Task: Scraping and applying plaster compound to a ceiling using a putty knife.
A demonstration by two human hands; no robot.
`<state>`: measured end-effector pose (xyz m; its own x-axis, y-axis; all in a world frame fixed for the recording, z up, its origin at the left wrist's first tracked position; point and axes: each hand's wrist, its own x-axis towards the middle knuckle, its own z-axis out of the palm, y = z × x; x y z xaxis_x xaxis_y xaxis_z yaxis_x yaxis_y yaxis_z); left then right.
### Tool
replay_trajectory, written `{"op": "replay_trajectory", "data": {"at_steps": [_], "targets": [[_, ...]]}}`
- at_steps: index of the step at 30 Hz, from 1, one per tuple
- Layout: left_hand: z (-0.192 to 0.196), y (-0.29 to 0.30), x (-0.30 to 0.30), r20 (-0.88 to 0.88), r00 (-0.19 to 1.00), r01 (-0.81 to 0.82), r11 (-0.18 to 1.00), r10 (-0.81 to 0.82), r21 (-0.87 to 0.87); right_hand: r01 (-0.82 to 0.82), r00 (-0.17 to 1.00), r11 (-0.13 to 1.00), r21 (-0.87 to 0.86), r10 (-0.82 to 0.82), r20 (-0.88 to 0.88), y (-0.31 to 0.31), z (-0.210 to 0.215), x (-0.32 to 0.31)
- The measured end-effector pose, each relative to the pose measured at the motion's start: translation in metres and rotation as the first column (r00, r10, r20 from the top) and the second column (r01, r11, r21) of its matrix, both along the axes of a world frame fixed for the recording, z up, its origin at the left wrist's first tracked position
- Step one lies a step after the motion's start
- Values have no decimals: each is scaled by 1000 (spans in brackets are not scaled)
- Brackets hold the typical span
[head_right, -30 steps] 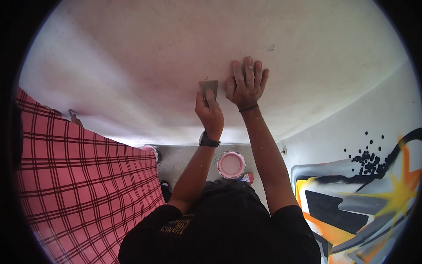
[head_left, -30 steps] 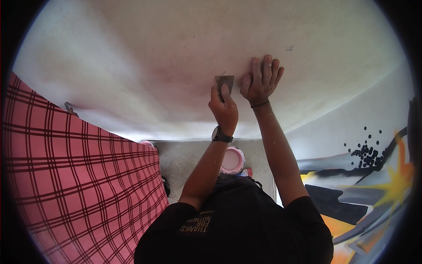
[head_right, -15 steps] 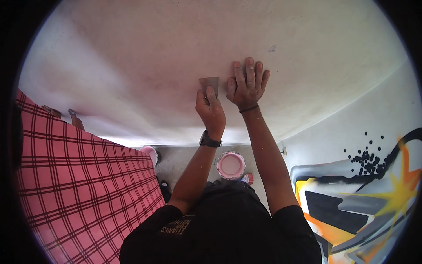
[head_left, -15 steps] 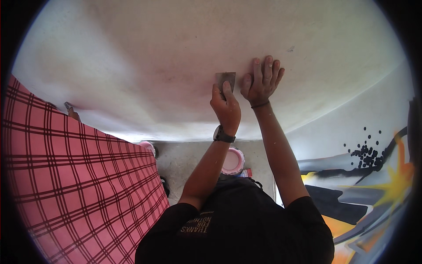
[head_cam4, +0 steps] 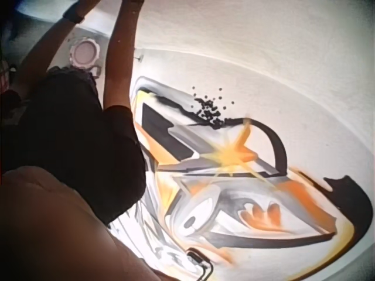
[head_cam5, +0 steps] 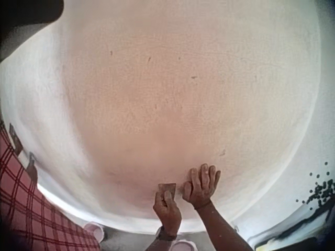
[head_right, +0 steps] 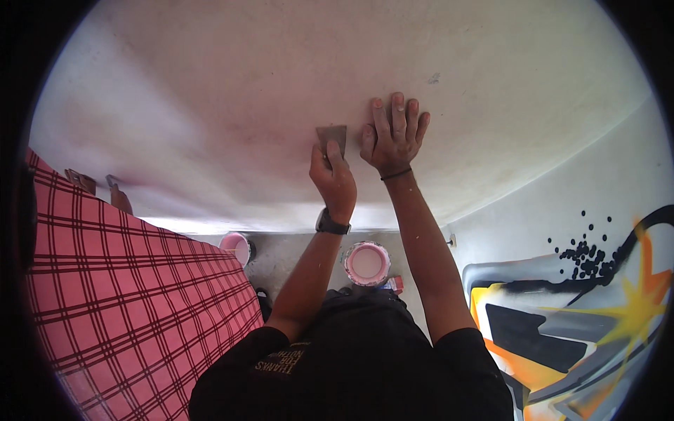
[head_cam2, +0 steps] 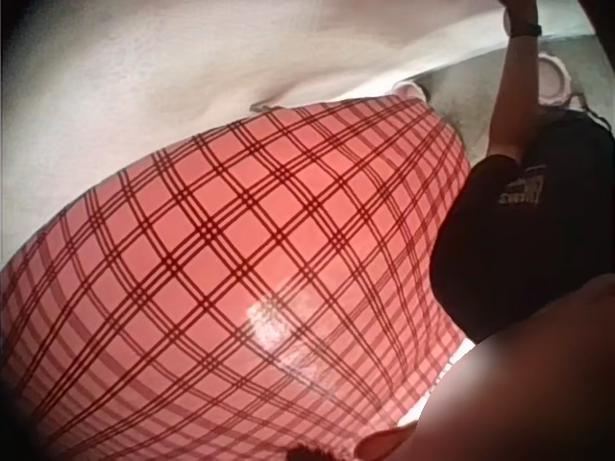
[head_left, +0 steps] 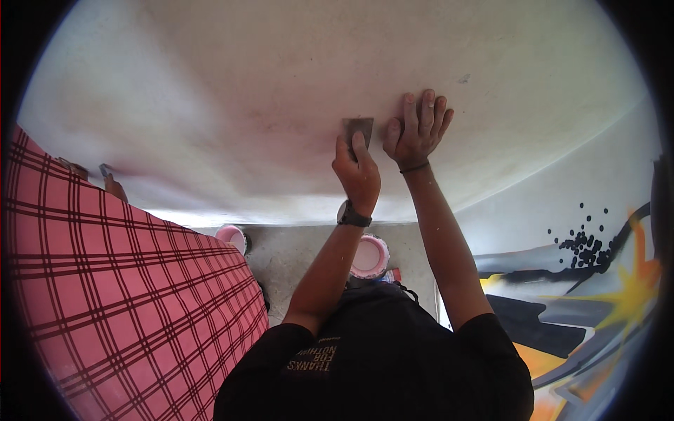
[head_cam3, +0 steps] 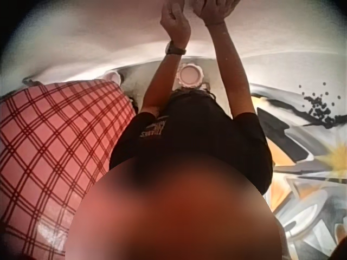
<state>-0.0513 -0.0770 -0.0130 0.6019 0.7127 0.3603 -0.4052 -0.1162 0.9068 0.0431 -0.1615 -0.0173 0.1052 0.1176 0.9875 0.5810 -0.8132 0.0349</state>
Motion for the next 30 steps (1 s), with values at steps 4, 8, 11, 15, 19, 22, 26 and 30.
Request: {"op": "replay_trajectory", "data": {"at_steps": [4, 8, 11, 15, 19, 22, 26, 30], "targets": [[-6, -1, 1, 3, 1000, 12, 1000, -12, -6, 2, 1000, 1000, -1, -2, 10, 2, 2, -1], [-7, 0, 2, 33, 999, 5, 1000, -5, -5, -10, 1000, 1000, 2, 10, 19, 0, 3, 0], [-7, -4, -2, 12, 1000, -8, 1000, 8, 23, -7, 1000, 1000, 1, 7, 24, -1, 2, 0], [11, -6, 7, 83, 996, 10, 1000, -9, -17, 7, 1000, 1000, -4, -7, 13, -3, 2, 0], [-7, -8, 6, 27, 999, 29, 999, -29, 20, 7, 1000, 1000, 7, -8, 25, -6, 1, 2], [-11, -14, 6, 13, 1000, -10, 999, 10, 41, -1, 1000, 1000, 11, 1, 25, -6, -1, 3], [4, -14, 5, 49, 998, 51, 998, -49, -39, 8, 1000, 1000, 5, -8, 18, -10, 0, 2], [-7, -14, 0, -21, 1000, 17, 999, -17, 35, -3, 1000, 999, 42, 3, 9, -10, -5, 4]]}}
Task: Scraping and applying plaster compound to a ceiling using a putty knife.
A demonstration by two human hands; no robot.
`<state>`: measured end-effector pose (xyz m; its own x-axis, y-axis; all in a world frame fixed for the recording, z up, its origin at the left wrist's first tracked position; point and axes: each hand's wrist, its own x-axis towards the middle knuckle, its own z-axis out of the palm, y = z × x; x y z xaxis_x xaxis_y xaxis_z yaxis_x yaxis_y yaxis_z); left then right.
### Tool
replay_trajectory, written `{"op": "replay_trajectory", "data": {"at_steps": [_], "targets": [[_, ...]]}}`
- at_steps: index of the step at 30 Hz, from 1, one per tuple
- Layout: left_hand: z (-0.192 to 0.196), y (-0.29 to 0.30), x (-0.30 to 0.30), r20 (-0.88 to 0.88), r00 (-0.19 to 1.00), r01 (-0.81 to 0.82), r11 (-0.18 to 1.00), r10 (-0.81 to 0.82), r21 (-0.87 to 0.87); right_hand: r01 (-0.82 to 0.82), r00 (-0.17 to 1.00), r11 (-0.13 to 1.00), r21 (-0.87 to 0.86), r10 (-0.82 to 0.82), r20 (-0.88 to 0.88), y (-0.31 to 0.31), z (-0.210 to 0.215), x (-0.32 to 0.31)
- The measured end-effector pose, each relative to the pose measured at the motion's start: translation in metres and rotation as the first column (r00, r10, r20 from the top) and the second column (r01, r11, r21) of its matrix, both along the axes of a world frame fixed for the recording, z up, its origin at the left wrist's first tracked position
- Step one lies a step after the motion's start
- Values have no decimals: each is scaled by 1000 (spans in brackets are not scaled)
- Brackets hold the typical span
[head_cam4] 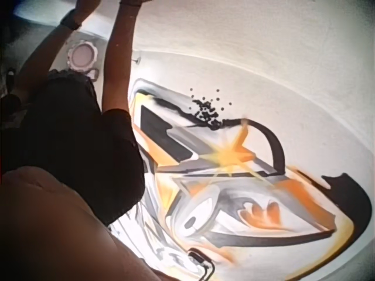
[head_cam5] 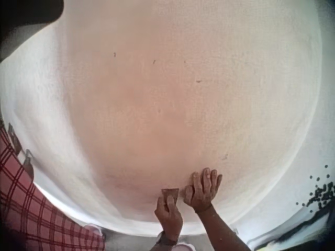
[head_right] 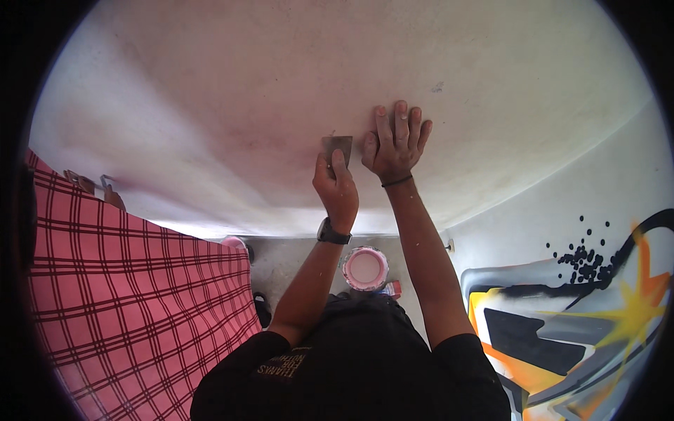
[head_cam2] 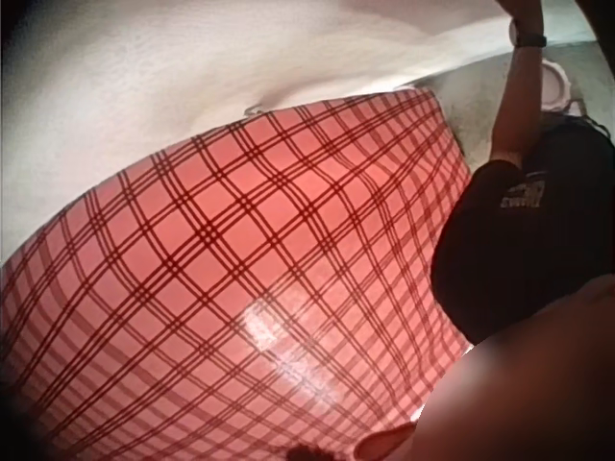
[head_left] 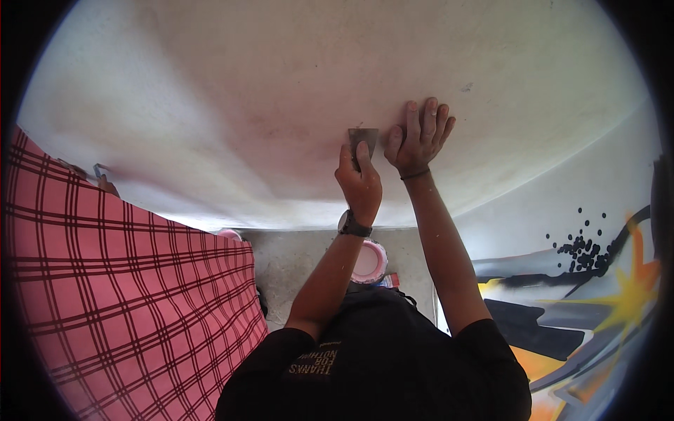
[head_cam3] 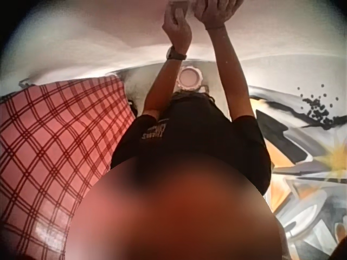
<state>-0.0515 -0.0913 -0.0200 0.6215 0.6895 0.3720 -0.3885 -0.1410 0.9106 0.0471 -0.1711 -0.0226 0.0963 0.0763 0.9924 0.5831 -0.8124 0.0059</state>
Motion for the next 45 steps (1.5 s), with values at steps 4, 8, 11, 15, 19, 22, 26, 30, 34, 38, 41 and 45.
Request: {"op": "replay_trajectory", "data": {"at_steps": [4, 8, 11, 15, 19, 22, 26, 30, 34, 38, 41, 45], "targets": [[6, 2, 3, 28, 1000, -2, 1000, 2, 16, 12, 1000, 999, -33, -12, -5, 0, 7, -1], [7, 10, 1, 55, 998, 11, 1000, -12, 10, 15, 1000, 999, -29, -14, 18, 4, 10, 0], [9, 12, 1, 36, 999, 3, 1000, -4, 19, 14, 1000, 1000, -26, -13, 25, 8, 10, -1], [13, 19, 0, 52, 998, 25, 999, -24, -26, 10, 1000, 999, -34, -10, 19, 14, 13, -3], [14, 21, -1, 38, 999, -8, 1000, 8, 5, 6, 999, 999, -34, -5, 32, 15, 13, -2], [27, 19, 0, 38, 999, -35, 999, 34, 19, 15, 999, 999, -34, -14, 34, 18, 13, -3], [13, 19, -1, 77, 997, -2, 999, 5, -37, 7, 999, 999, -32, -6, 34, 18, 14, -4], [-7, 16, -7, 8, 1000, -17, 1000, 17, -25, -16, 1000, 1000, -7, 16, 13, 19, 9, -6], [2, 15, -5, 9, 999, -35, 999, 35, 19, 3, 999, 999, -40, -2, 37, 15, 11, -4], [10, 15, 0, 36, 999, -13, 1000, 13, -2, -22, 1000, 1000, 21, 22, 8, 16, 11, 1], [15, 10, 6, 31, 999, -22, 1000, 22, -8, -30, 999, 999, 35, 29, 23, 13, 10, 3], [7, 8, 4, 77, 997, 20, 998, -15, -61, -23, 1000, 999, 38, 22, 21, 9, 8, 2]]}}
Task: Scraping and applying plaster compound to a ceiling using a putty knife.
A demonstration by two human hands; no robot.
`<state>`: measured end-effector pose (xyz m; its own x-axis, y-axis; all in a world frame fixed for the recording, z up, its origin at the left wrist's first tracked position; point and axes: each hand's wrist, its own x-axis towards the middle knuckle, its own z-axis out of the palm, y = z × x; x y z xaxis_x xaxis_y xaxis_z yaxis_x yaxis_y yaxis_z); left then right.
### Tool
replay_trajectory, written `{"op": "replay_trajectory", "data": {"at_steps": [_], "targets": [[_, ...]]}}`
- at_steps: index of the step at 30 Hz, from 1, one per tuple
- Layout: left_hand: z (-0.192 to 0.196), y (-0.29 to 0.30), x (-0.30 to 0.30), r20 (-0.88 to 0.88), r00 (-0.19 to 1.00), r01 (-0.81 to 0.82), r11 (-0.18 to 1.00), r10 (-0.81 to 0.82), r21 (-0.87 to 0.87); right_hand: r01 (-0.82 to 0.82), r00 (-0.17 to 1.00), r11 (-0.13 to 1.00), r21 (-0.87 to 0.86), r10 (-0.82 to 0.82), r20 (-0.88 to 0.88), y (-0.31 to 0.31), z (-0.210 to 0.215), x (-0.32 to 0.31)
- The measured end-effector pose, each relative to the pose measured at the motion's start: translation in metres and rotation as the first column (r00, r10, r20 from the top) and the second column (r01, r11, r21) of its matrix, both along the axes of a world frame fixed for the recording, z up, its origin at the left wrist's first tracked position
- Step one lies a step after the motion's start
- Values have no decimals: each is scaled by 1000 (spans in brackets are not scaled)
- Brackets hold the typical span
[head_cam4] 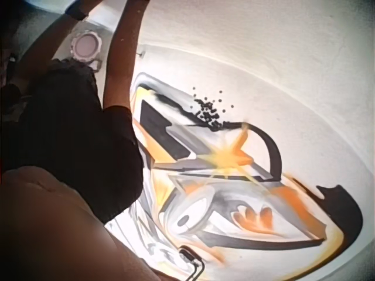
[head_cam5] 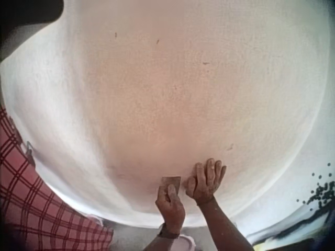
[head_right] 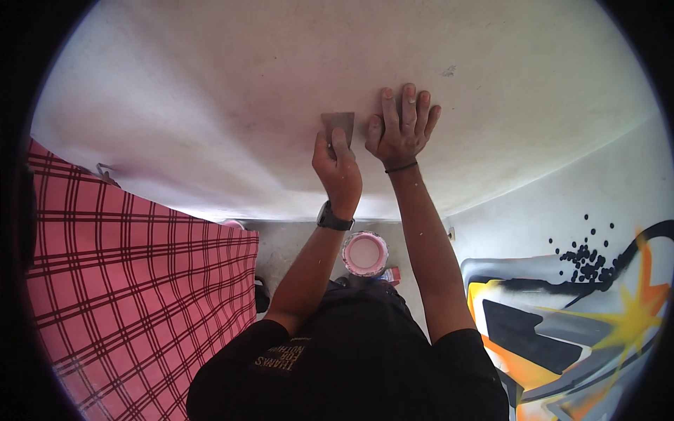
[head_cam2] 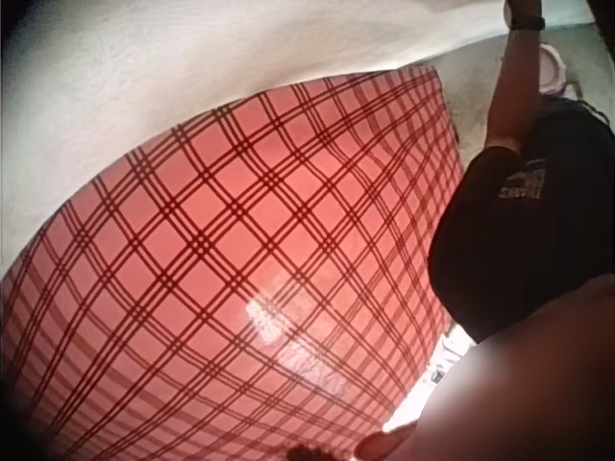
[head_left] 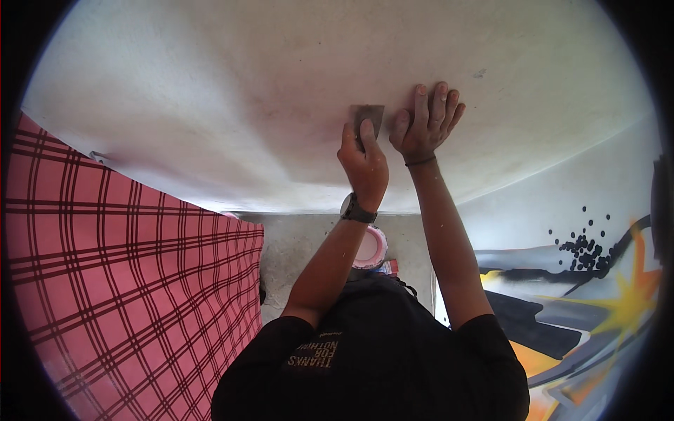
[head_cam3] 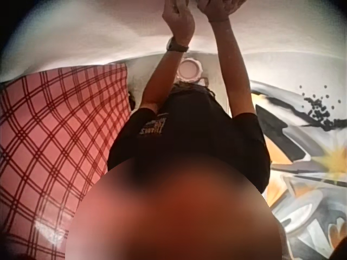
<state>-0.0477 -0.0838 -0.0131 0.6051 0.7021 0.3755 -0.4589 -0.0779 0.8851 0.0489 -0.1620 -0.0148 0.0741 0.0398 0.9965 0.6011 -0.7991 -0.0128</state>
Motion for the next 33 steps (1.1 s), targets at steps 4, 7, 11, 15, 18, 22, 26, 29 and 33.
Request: {"op": "replay_trajectory", "data": {"at_steps": [4, 7, 11, 15, 18, 22, 26, 29, 33], "targets": [[-12, -1, -2, -61, 998, 2, 999, 1, 37, 23, 1000, 998, -58, -22, 15, -5, 1, 0], [8, -7, 4, 12, 1000, -11, 1000, 11, 5, -3, 1000, 1000, 6, 3, 2, -8, -1, 2], [14, -5, 1, 40, 999, 28, 996, -25, -82, 6, 1000, 1000, 3, -6, -3, -10, -2, 1], [-23, -1, -8, -105, 994, -12, 1000, 9, -27, 24, 1000, 998, -65, -23, 13, -8, -2, -2], [-8, 4, -2, -78, 997, -20, 999, 17, -37, 24, 1000, 997, -71, -23, 6, -8, -2, -1], [19, 5, -4, -9, 999, 31, 994, -33, -109, 29, 1000, 997, -75, -30, 0, -10, -3, -2], [-22, 6, -7, -94, 995, -40, 998, 36, -42, 26, 1000, 997, -72, -25, 15, -7, -1, -4], [-17, 2, -3, -73, 997, -32, 999, 29, -32, 30, 1000, 997, -68, -30, 10, -11, -3, -1], [19, -2, 5, 16, 1000, 6, 995, -5, -96, 35, 999, 997, -66, -36, -8, -18, -4, -1]]}}
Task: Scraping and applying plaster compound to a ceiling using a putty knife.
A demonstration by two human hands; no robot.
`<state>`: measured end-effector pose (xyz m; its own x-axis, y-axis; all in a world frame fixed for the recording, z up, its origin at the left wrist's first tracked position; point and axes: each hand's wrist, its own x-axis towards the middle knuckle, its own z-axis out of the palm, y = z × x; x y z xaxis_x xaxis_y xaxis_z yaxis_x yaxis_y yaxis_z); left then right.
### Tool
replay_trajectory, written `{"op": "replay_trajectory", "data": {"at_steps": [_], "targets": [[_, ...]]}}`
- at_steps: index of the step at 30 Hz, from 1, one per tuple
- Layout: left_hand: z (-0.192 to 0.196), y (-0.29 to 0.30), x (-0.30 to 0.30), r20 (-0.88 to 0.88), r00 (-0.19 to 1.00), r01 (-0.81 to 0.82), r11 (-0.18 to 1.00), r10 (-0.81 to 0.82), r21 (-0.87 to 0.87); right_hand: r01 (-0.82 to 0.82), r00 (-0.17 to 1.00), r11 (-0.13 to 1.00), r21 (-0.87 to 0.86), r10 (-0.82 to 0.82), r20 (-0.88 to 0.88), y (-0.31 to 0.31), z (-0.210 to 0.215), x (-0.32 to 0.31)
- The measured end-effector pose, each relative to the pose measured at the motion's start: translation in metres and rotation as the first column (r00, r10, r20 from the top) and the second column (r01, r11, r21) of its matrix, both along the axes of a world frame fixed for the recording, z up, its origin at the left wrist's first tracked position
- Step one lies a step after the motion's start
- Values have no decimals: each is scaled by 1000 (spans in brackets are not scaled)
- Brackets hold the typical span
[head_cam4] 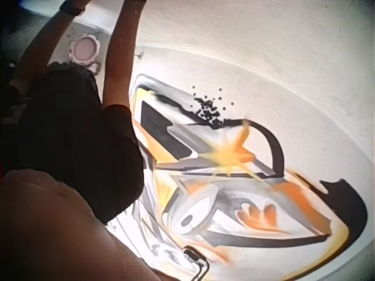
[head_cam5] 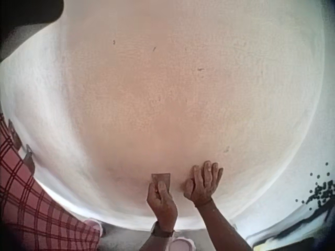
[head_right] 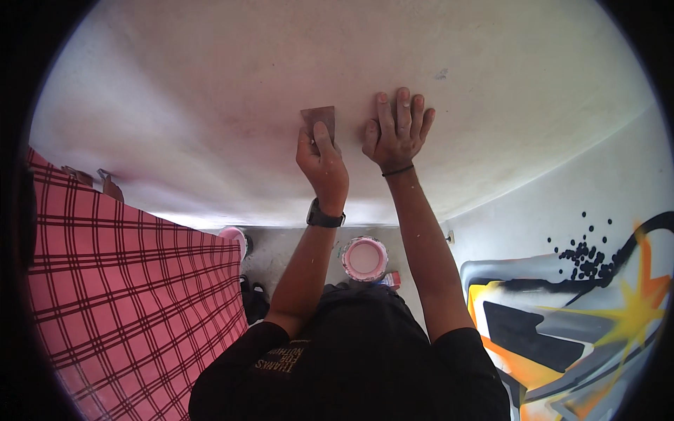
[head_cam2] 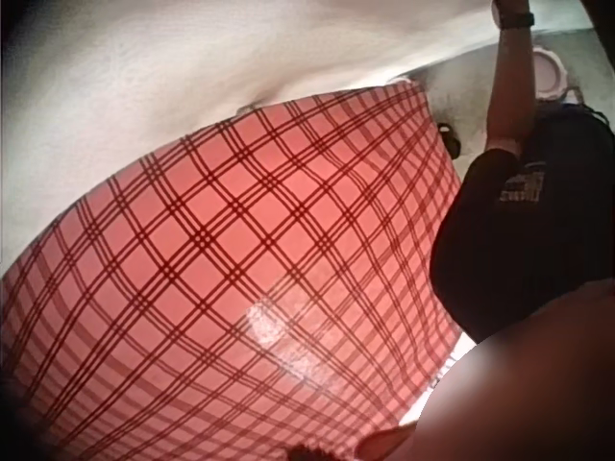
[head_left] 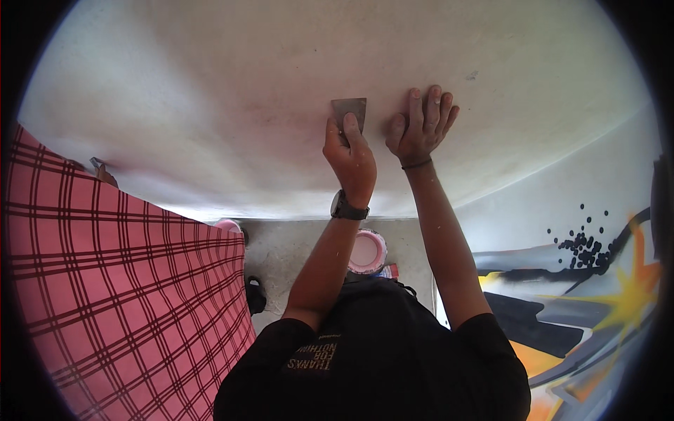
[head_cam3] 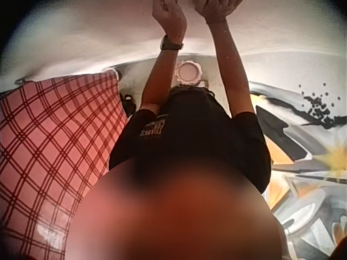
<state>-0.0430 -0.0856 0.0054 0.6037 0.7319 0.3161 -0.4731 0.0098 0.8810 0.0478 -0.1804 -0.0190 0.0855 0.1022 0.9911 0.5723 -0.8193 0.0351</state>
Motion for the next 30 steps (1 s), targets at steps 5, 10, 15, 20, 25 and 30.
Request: {"op": "replay_trajectory", "data": {"at_steps": [5, 10, 15, 20, 25, 30], "targets": [[-51, -15, -8, -137, 988, -50, 982, 75, 182, -13, 1000, 1000, 11, 12, 15, -3, -3, 2], [-49, -28, -6, -149, 987, -36, 981, 65, 188, -21, 1000, 1000, 23, 21, 4, -9, -7, 4], [-8, -28, 8, 17, 1000, 0, 999, 0, 48, -11, 1000, 1000, 18, 11, -8, -13, -5, 2], [-67, -28, -7, -134, 989, -34, 978, 63, 203, -33, 999, 999, 30, 33, 21, -6, -3, 2], [-9, -28, 11, -23, 999, -22, 991, 25, 131, -18, 1000, 1000, 24, 18, 11, -11, -3, 3], [-31, -27, 8, 32, 999, -37, 993, 33, 110, -24, 1000, 999, 27, 24, 8, -7, -2, 2]]}}
